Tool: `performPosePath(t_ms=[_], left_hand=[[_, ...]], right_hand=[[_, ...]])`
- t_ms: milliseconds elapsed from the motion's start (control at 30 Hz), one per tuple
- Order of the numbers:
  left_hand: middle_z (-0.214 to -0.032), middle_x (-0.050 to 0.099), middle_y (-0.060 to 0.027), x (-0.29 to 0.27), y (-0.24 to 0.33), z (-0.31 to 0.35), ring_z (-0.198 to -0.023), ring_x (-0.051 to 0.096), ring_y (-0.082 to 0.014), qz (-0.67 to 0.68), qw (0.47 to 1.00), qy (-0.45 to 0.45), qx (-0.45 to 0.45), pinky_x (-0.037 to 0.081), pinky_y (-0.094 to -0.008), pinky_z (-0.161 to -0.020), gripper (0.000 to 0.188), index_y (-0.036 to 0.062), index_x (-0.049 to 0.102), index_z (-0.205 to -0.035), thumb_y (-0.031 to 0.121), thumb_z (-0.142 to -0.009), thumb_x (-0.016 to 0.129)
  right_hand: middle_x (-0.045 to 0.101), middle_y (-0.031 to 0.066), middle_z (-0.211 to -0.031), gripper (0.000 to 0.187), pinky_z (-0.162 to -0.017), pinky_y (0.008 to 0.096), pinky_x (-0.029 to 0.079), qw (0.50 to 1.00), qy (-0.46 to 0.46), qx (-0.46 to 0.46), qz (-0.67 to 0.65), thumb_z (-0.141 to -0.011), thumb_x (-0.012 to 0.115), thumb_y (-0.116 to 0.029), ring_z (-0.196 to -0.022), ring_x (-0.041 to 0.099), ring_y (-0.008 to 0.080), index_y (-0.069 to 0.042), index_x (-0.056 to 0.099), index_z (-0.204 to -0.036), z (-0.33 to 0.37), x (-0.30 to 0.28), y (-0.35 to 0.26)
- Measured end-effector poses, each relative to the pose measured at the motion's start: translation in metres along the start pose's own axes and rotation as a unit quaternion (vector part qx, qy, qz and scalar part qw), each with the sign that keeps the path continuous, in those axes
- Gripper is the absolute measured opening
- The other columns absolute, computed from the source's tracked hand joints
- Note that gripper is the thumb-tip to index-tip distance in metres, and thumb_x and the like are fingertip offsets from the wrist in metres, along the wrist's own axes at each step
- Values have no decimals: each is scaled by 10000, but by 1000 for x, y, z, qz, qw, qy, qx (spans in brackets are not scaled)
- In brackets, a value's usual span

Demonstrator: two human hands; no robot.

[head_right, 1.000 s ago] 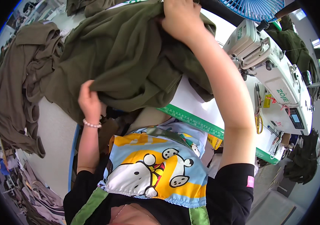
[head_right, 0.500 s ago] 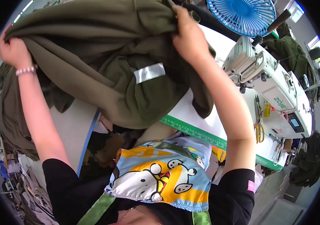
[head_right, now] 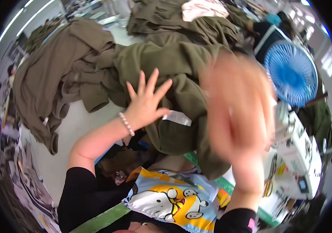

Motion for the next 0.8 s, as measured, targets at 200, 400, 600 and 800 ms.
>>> performPosePath(t_ms=[200,400,600,800], left_hand=[[-1509,30,-159,67,-7,-32,-1348,27,-490,19,994,-104,1,42,-773,-932,746,264,448,-1328,286,-642,740],[-1514,71,-136,107,4,-87,-1360,28,-470,100,989,-91,54,37,-770,-941,661,254,501,-1287,171,-646,641],[-1516,117,-79,101,-2,-78,-1383,129,-317,88,972,-143,165,99,-699,-1009,584,243,493,-1290,181,-721,613],[-1123,595,-133,-26,-93,-52,-939,600,-331,136,966,196,101,485,-391,-807,427,108,541,-1171,143,-752,618]], right_hand=[[599,151,-841,108,-638,273,450,697,572,-424,-81,-895,543,-89,-806,568,234,-25,595,-825,36,-119,-136],[538,144,-934,84,-692,296,430,727,536,-405,-142,-893,540,-112,-883,519,245,-29,548,-907,24,-107,-127],[465,136,-1045,162,-757,322,407,776,468,-398,-144,-890,537,-139,-975,460,259,-34,492,-1005,15,-113,-136],[391,127,-1155,269,-822,349,384,835,401,-359,-116,-887,534,-166,-1068,401,273,-39,436,-1103,17,-109,-131]])
Point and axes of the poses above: each hand's wrist, its own z-axis away from the middle knuckle, its own x-axis out of the palm, y = z × x, the point moved 6 cm from there along -z, towards the middle knuckle
